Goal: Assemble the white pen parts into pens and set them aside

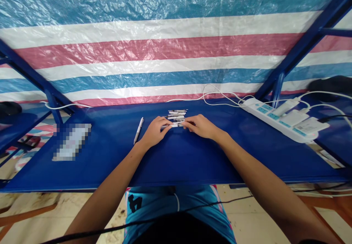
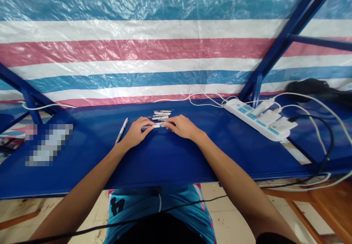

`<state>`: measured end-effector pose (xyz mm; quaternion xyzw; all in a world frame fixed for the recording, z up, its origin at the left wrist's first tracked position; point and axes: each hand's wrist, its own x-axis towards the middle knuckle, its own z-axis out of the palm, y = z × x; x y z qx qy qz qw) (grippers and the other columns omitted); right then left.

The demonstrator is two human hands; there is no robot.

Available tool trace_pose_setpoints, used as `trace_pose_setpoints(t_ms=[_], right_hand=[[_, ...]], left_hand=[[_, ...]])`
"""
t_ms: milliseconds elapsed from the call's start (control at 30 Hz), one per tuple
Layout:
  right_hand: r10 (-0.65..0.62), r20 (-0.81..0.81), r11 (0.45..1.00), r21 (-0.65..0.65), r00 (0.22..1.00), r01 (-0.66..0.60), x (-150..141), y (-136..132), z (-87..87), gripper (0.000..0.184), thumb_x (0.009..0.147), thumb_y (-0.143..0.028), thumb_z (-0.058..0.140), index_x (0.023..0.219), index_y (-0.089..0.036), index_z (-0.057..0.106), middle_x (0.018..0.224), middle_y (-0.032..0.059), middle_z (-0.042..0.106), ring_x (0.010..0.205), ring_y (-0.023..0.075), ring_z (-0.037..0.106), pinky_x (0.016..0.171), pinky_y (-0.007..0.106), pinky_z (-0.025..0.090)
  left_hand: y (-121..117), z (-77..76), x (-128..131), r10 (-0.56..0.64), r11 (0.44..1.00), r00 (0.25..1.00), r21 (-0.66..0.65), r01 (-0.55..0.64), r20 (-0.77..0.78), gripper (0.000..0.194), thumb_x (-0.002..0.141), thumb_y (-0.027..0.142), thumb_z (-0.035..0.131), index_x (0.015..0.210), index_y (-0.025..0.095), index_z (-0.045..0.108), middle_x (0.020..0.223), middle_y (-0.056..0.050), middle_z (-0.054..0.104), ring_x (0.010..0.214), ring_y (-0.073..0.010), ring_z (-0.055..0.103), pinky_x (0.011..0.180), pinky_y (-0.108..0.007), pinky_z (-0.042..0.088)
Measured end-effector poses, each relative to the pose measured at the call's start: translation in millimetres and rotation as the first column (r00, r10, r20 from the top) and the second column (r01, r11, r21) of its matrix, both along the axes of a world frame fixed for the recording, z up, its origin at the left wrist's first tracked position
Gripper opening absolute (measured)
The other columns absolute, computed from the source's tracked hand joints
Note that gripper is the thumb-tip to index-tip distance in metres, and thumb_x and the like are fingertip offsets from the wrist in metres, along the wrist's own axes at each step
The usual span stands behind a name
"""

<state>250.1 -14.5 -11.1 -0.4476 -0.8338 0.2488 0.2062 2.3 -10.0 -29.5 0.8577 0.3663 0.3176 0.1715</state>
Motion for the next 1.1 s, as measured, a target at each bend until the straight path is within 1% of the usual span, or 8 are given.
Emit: trace_pose_setpoints(t_ms=[133,200,300,467,633,800,967,1100], right_hand=[[-0.041,-0.005,0.999,0.014,0.999,0.041,-1.0,-1.0,2.0,0.026,0.093,-0.045,0.068,0.106,-0.022,0.069,0.074,0.0011,0.071,0.066,0.0188,0.064,0.067,0.028,0.041],[-0.049,0.01,0.999,-0.004,0.999,0.049,-1.1,-1.2,2.7,0.02,0.095,-0.041,0.065,0.099,-0.021,0.069,0.072,0.0013,0.071,0.065,0.0187,0.064,0.067,0.028,0.041],[-0.029,0.023,0.999,-0.033,0.999,0.03,-0.6,-1.3,3.4,0.035,0.104,-0.042,0.05,0.084,-0.02,0.068,0.068,0.0022,0.069,0.064,0.0178,0.064,0.067,0.028,0.04],[-0.04,0.005,0.999,0.025,0.999,0.04,0.6,-1.4,3.3,0.027,0.094,-0.046,0.066,0.106,-0.021,0.069,0.073,0.001,0.071,0.066,0.0183,0.064,0.066,0.027,0.04],[-0.019,0.039,0.999,-0.036,0.999,0.02,-0.7,-1.6,2.7,0.037,0.104,-0.044,0.047,0.084,-0.02,0.067,0.07,0.0031,0.07,0.065,0.0182,0.065,0.067,0.028,0.041],[-0.035,-0.003,0.999,0.014,0.999,0.035,-0.2,-2.3,2.9,0.03,0.095,-0.05,0.065,0.107,-0.023,0.067,0.072,0.0002,0.07,0.063,0.0186,0.063,0.063,0.028,0.04],[-0.017,0.016,1.0,-0.006,1.0,0.017,0.2,-1.4,2.4,0.034,0.104,-0.044,0.049,0.086,-0.02,0.065,0.068,0.0017,0.068,0.063,0.0169,0.063,0.065,0.027,0.039],[-0.027,0.013,1.0,-0.014,1.0,0.027,-0.5,-1.9,2.6,0.027,0.1,-0.047,0.059,0.101,-0.02,0.067,0.071,0.0006,0.07,0.064,0.0176,0.063,0.066,0.027,0.04]], left_hand=[[0.4,-0.4,0.1,0.001,1.0,1.0,0.004,-0.001,0.0,0.022,0.101,0.03,0.055,0.099,0.021,0.075,0.099,-0.008,0.079,0.097,-0.0264,0.069,0.099,-0.044,0.053],[0.4,-0.4,0.2,0.003,1.0,1.0,-0.001,-0.003,-0.004,0.022,0.1,0.031,0.055,0.099,0.021,0.075,0.1,-0.008,0.079,0.097,-0.0264,0.069,0.098,-0.044,0.053],[0.1,-0.1,0.4,0.007,1.0,1.0,-0.009,-0.007,-0.009,0.022,0.1,0.031,0.056,0.099,0.022,0.076,0.101,-0.008,0.078,0.097,-0.0262,0.068,0.098,-0.043,0.054],[-0.3,0.4,0.4,0.007,1.0,1.0,-0.009,-0.007,-0.011,0.023,0.1,0.031,0.055,0.1,0.021,0.076,0.101,-0.008,0.078,0.098,-0.0264,0.068,0.099,-0.044,0.053],[-0.5,1.1,0.3,0.007,1.0,1.0,-0.015,-0.007,-0.004,0.023,0.1,0.032,0.056,0.099,0.022,0.076,0.101,-0.008,0.079,0.097,-0.0266,0.069,0.099,-0.044,0.053],[-0.6,1.2,0.6,0.007,1.0,1.0,-0.019,-0.007,-0.009,0.023,0.101,0.033,0.056,0.1,0.022,0.077,0.1,-0.008,0.078,0.098,-0.0269,0.068,0.098,-0.044,0.054],[-0.8,1.4,0.8,0.011,1.0,1.0,-0.028,-0.011,-0.022,0.024,0.101,0.032,0.056,0.101,0.022,0.077,0.101,-0.009,0.078,0.099,-0.0271,0.068,0.098,-0.044,0.053],[-0.6,1.1,0.9,0.012,1.0,1.0,-0.023,-0.013,-0.016,0.023,0.101,0.031,0.056,0.101,0.022,0.077,0.1,-0.008,0.078,0.098,-0.0267,0.068,0.098,-0.044,0.054]])
